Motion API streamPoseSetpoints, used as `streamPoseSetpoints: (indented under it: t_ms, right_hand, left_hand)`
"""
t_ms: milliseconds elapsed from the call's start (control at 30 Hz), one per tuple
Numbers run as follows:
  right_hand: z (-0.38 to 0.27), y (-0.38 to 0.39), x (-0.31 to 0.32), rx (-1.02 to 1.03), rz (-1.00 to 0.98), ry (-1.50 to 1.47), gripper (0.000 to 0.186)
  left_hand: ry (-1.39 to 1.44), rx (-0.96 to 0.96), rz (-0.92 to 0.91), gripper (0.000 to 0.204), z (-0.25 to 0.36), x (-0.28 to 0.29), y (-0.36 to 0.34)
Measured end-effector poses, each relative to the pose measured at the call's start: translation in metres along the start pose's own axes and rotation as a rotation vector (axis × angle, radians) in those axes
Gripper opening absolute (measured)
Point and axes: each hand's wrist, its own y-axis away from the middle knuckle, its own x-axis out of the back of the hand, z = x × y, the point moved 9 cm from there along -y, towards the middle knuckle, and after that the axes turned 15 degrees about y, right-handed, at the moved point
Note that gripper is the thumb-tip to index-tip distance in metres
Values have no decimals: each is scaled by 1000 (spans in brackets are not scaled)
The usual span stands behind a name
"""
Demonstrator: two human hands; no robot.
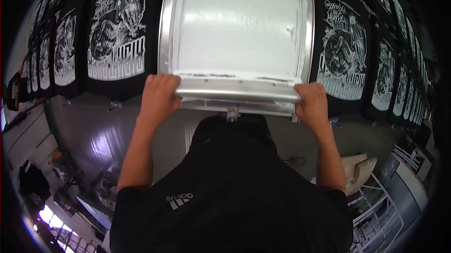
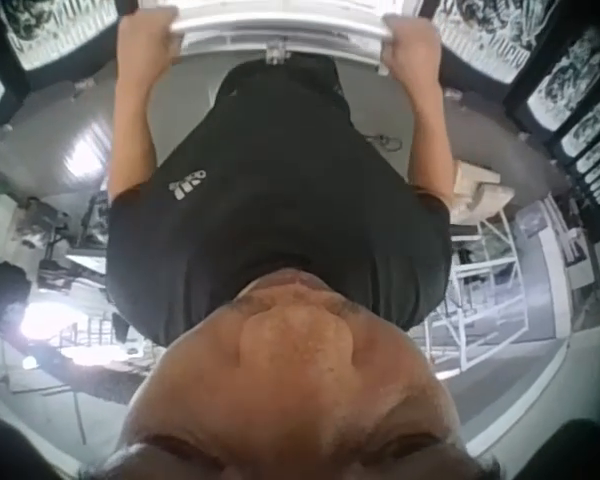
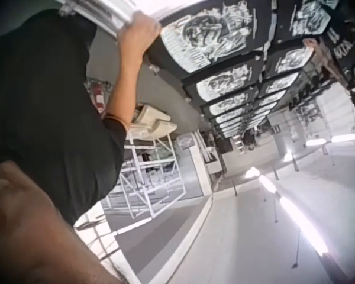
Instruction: Printing designs onto t-shirts using a manual screen press and squeegee.
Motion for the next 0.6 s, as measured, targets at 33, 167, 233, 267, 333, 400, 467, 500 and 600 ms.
streamPoseSetpoints:
  t_ms: [33,167,233,267,333,400,467,500,600]
  right_hand:
    - [-11,18,-2,0,-3,-2,32]
    - [-19,46,-42,-60,-140,18,39]
    - [-16,48,-56,-88,-223,4,40]
    - [-13,47,-59,-104,-238,-5,40]
    - [-13,49,-65,-118,-255,-17,40]
    - [-29,66,-57,-94,-84,15,45]
    - [-26,56,-58,-106,-8,-1,48]
    - [-17,43,-64,-126,-30,21,48]
    - [21,-27,-63,-87,67,59,47]
  left_hand:
    - [1,2,-3,35,7,-3,17]
    - [59,64,-17,37,0,-40,48]
    - [80,87,-11,37,-8,-47,49]
    - [80,77,-8,36,-10,-48,46]
    - [79,71,-7,36,-12,-54,51]
    - [-20,-51,208,38,1,-54,81]
    - [17,-12,208,43,-12,-60,65]
    - [-9,-32,224,43,-22,-59,50]
    - [-9,-19,206,43,-55,-46,-30]
